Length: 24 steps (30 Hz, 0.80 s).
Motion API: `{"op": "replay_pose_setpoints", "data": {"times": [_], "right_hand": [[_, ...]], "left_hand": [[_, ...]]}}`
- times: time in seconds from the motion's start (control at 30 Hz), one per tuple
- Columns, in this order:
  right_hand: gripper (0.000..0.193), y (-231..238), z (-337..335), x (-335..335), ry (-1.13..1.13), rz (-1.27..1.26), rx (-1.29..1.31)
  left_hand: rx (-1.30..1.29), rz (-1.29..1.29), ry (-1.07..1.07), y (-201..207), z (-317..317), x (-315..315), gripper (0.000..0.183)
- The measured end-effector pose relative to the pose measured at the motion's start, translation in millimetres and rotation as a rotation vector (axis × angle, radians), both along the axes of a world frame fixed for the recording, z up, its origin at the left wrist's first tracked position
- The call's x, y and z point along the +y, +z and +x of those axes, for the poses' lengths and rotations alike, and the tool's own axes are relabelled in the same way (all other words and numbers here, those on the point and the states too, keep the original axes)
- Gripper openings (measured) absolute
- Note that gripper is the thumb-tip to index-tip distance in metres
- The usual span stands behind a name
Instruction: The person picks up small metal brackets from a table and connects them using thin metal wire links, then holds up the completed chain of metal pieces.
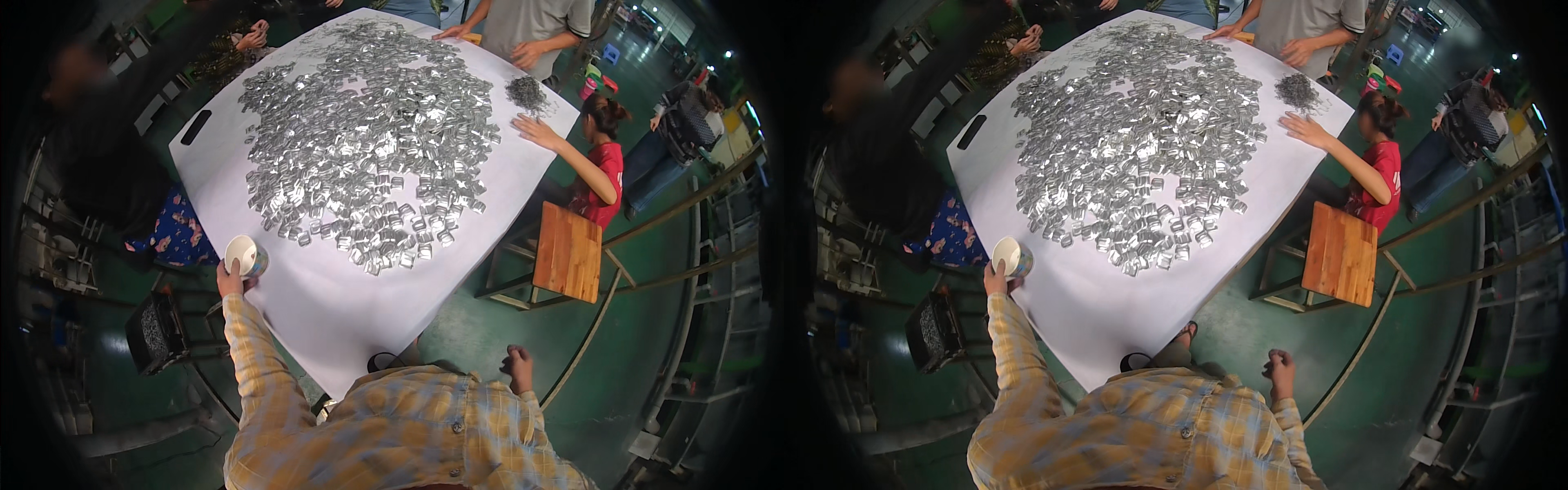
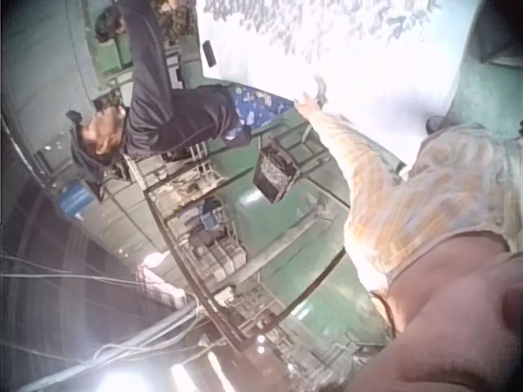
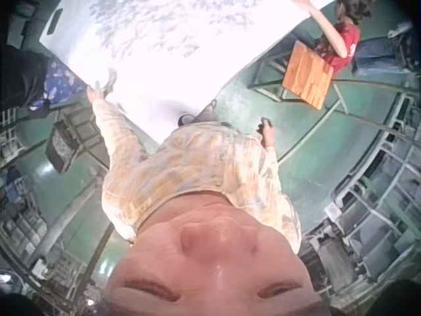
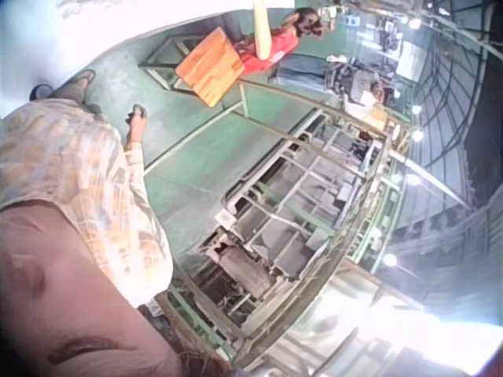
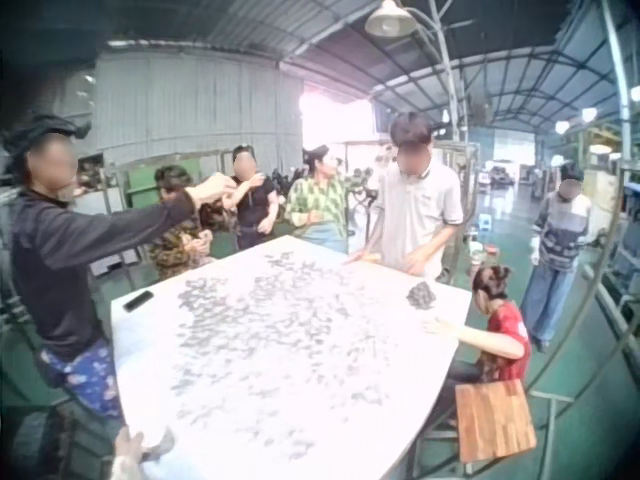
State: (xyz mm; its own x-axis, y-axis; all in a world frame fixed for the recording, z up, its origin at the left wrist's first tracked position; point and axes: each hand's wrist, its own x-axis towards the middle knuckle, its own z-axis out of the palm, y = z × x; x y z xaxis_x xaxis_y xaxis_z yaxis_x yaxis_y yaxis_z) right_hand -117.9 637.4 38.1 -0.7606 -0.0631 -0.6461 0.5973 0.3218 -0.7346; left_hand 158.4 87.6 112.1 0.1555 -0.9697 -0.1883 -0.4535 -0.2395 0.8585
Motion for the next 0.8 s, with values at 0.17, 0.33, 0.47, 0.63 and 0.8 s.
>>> {"op": "replay_pose_setpoints", "data": {"times": [0.17, 0.33, 0.47, 0.63, 0.8], "right_hand": [[0.021, 24.4, -64.8, -28.7, 0.071, 0.058, 0.151], [0.030, 10.2, -139.9, -58.6, -0.026, 0.055, 0.348], [0.041, 11.4, -194.0, -98.6, 0.004, 0.024, 0.400], [0.054, -0.9, -233.7, -179.5, 0.061, -0.071, 0.607], [0.061, -4.5, -226.9, -255.6, 0.009, 0.077, 0.735]], "left_hand": [[-0.612, -0.534, 0.243, 11.8, -17.9, 27.5, 0.054], [-0.236, -0.686, -0.207, -4.3, -84.7, 98.4, 0.044], [-0.279, -0.583, -0.273, -45.1, -133.9, 166.7, 0.040], [-0.359, -0.565, -0.256, -40.6, -143.1, 172.0, 0.037], [-0.420, -0.549, -0.288, -44.7, -137.9, 173.8, 0.035]]}}
